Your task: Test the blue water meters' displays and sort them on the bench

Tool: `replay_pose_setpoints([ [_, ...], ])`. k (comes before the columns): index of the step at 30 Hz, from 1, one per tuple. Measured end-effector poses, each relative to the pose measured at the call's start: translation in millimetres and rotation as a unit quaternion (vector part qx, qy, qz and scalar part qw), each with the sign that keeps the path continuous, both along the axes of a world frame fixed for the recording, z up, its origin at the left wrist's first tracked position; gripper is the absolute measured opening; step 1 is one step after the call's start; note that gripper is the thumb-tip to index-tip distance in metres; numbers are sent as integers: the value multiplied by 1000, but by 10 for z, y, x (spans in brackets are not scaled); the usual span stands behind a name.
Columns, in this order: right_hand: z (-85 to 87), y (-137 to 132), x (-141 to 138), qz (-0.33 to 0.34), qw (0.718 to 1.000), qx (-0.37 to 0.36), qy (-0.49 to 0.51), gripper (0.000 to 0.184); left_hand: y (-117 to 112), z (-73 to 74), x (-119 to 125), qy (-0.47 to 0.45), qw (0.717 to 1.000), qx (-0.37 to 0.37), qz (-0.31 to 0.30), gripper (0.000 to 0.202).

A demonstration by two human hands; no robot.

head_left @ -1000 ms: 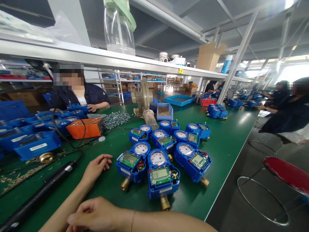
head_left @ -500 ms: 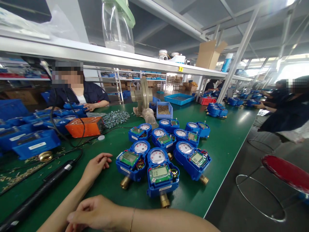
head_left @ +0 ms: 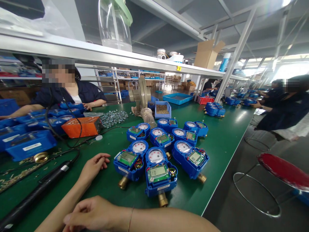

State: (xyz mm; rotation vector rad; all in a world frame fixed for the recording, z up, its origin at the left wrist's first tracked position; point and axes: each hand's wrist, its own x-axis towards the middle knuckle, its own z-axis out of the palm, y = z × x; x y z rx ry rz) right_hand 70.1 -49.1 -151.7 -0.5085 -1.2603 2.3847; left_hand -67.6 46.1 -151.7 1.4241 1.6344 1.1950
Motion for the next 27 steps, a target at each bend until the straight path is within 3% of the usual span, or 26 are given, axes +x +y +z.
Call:
replay_pose_setpoints([
  [3,25,-2,16,26,1000,1,4,59,-1,-12,-10,-2,1000,0,0,36],
  [14,53,14,46,18,999,22,-22,58,52,-112,-67,-4,1000,-3,-8,35],
  [27,71,15,69,40,999,24,-12,58,39,-80,-50,-1,1000,-9,-2,34],
])
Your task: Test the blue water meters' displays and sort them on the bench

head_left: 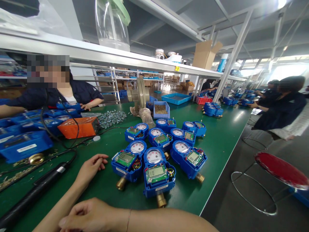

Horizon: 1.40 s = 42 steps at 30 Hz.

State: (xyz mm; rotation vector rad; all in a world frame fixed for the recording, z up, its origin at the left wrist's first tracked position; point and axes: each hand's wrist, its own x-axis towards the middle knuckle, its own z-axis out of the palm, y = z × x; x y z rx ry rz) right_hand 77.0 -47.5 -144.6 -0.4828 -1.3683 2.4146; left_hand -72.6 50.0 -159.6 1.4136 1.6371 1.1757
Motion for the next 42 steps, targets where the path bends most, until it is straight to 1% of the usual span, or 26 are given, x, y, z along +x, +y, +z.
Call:
replay_pose_setpoints([
  [7,-51,-7,-17,-19,1000,18,-13,56,-1,-15,-14,4,1000,1,-2,33],
  [13,-88,-1,-44,-14,1000,17,-15,59,0,-35,-20,0,1000,1,-5,32],
  [18,-56,-6,-25,-12,1000,11,-3,60,3,-33,-17,-3,1000,1,-5,32],
  [23,8,-20,9,-22,999,15,-20,59,14,-41,-21,-3,1000,3,-5,33],
  [28,33,-19,15,-15,1000,13,-18,58,8,-32,-19,-3,1000,3,-5,35],
  [37,-34,-21,0,-18,999,30,-19,57,-13,11,18,-5,1000,8,-3,35],
  [42,-76,-19,-4,-10,998,53,-24,56,-6,-3,4,6,1000,5,-6,33],
])
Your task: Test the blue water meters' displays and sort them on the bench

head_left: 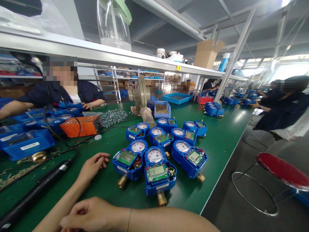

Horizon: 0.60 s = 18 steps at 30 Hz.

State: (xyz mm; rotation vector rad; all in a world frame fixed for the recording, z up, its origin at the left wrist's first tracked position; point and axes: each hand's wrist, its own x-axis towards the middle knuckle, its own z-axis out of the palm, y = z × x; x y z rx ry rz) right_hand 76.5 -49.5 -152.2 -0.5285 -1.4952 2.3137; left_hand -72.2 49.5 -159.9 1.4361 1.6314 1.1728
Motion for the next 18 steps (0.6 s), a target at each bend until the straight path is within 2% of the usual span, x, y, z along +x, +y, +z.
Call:
replay_pose_setpoints([
  [9,-21,18,4,-4,1000,23,-9,49,7,-9,-6,5,1000,7,0,35],
  [18,78,1,31,3,1000,10,-6,53,21,-31,-26,-3,1000,8,0,39],
])
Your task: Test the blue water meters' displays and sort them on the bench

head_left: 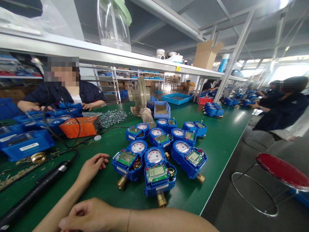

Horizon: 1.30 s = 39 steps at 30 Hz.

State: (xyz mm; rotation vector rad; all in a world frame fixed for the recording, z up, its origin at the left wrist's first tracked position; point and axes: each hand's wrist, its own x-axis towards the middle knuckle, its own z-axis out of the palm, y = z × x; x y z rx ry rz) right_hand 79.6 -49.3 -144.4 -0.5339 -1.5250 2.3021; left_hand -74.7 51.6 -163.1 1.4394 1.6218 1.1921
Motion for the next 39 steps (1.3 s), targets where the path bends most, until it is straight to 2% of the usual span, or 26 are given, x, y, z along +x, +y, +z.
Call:
replay_pose_setpoints([
  [13,-39,-11,-21,-27,1000,-6,-8,52,-23,56,36,7,1000,-14,0,37],
  [39,-88,5,-36,7,999,-19,36,57,-7,27,20,17,1000,-18,-7,32],
])
